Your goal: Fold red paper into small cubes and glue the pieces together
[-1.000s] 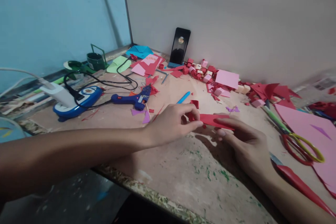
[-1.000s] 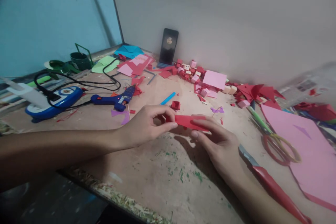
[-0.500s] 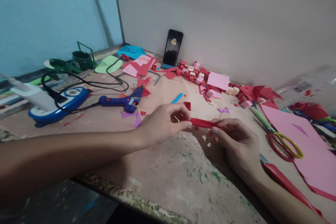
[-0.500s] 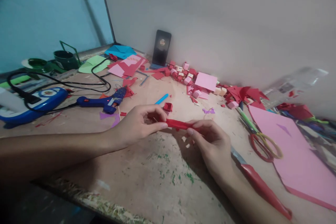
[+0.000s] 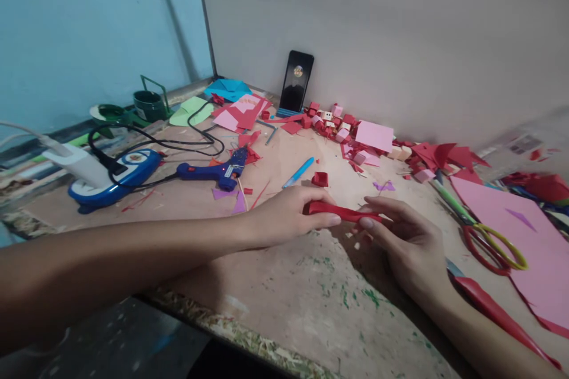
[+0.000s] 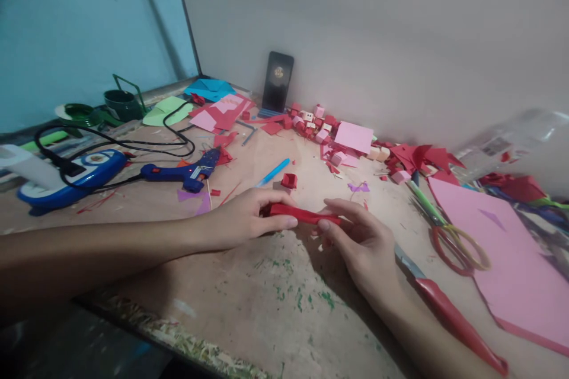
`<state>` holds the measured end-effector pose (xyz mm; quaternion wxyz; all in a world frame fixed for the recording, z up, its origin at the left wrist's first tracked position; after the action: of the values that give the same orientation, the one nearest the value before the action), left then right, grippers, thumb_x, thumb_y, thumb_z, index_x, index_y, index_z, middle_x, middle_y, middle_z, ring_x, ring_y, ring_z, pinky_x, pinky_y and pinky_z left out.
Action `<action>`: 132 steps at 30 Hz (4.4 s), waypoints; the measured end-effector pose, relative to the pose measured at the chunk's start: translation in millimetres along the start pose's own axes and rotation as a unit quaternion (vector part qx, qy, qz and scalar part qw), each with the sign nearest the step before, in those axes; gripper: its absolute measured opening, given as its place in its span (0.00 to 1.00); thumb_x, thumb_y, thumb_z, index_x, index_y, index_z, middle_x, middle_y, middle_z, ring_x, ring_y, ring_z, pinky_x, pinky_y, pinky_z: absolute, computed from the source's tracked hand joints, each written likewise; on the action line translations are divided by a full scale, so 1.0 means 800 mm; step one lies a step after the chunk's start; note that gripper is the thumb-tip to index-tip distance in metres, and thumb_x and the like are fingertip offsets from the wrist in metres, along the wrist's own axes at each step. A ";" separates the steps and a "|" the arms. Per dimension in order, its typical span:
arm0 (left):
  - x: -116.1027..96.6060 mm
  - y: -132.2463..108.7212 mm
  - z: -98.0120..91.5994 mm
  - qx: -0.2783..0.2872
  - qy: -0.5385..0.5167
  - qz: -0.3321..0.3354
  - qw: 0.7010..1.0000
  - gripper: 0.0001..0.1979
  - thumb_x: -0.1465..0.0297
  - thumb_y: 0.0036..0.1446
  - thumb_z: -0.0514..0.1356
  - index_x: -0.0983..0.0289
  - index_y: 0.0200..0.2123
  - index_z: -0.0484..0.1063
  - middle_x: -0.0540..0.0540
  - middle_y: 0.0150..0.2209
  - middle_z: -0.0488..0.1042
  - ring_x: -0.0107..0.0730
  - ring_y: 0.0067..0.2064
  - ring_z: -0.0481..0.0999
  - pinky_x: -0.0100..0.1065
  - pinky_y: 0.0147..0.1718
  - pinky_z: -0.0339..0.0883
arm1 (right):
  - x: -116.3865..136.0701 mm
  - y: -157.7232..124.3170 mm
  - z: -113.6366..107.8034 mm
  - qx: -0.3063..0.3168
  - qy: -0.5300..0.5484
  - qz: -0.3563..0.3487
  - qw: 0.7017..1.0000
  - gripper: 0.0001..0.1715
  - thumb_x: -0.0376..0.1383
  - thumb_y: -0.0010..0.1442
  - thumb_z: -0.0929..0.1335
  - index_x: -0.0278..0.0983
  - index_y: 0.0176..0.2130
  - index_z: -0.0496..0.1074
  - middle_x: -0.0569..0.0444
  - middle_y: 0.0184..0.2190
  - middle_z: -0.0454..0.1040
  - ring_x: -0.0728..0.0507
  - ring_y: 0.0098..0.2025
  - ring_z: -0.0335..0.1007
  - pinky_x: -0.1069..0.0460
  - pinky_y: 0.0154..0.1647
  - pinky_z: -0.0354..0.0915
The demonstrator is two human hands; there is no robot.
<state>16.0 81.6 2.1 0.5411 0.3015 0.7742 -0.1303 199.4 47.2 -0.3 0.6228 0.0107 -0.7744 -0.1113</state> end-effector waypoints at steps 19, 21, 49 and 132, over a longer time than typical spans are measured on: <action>-0.002 -0.003 0.004 0.009 -0.055 -0.005 0.998 0.07 0.70 0.66 0.63 0.66 0.39 0.81 0.50 0.28 0.78 0.27 0.31 0.76 0.29 0.34 0.68 | -0.022 0.000 0.018 0.099 -0.038 0.061 0.992 0.22 0.53 0.59 0.78 0.37 0.33 0.82 0.53 0.24 0.80 0.47 0.25 0.72 0.54 0.28 0.67; -0.001 -0.002 0.005 0.012 -0.062 -0.012 0.998 0.08 0.72 0.67 0.61 0.67 0.37 0.81 0.50 0.28 0.79 0.25 0.29 0.74 0.29 0.34 0.67 | -0.018 0.000 0.021 0.104 -0.023 0.053 0.993 0.21 0.52 0.61 0.78 0.37 0.33 0.82 0.53 0.24 0.80 0.47 0.24 0.73 0.55 0.28 0.68; 0.001 0.000 0.012 0.033 -0.050 -0.015 0.998 0.12 0.72 0.67 0.62 0.66 0.31 0.80 0.50 0.25 0.78 0.26 0.29 0.76 0.27 0.32 0.67 | 0.002 -0.009 0.034 0.123 -0.056 0.017 0.991 0.21 0.51 0.68 0.72 0.38 0.34 0.81 0.53 0.23 0.82 0.47 0.24 0.78 0.56 0.29 0.73; 0.009 -0.005 0.010 0.009 -0.158 -0.057 0.986 0.09 0.66 0.64 0.65 0.67 0.36 0.78 0.54 0.32 0.82 0.26 0.28 0.77 0.27 0.28 0.67 | -0.001 -0.009 0.059 0.251 -0.012 0.056 0.966 0.19 0.50 0.54 0.81 0.37 0.32 0.85 0.52 0.27 0.82 0.44 0.29 0.75 0.51 0.32 0.71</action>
<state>18.1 76.9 -8.2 0.6451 0.2376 0.6939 -0.2140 153.1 47.8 -12.1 0.5958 0.1222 -0.7844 0.1215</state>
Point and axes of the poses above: each hand's wrist, its own y-axis towards the middle knuckle, its own z-axis out of the palm, x = y × z, the point moved 10 cm from there along y, towards the middle knuckle
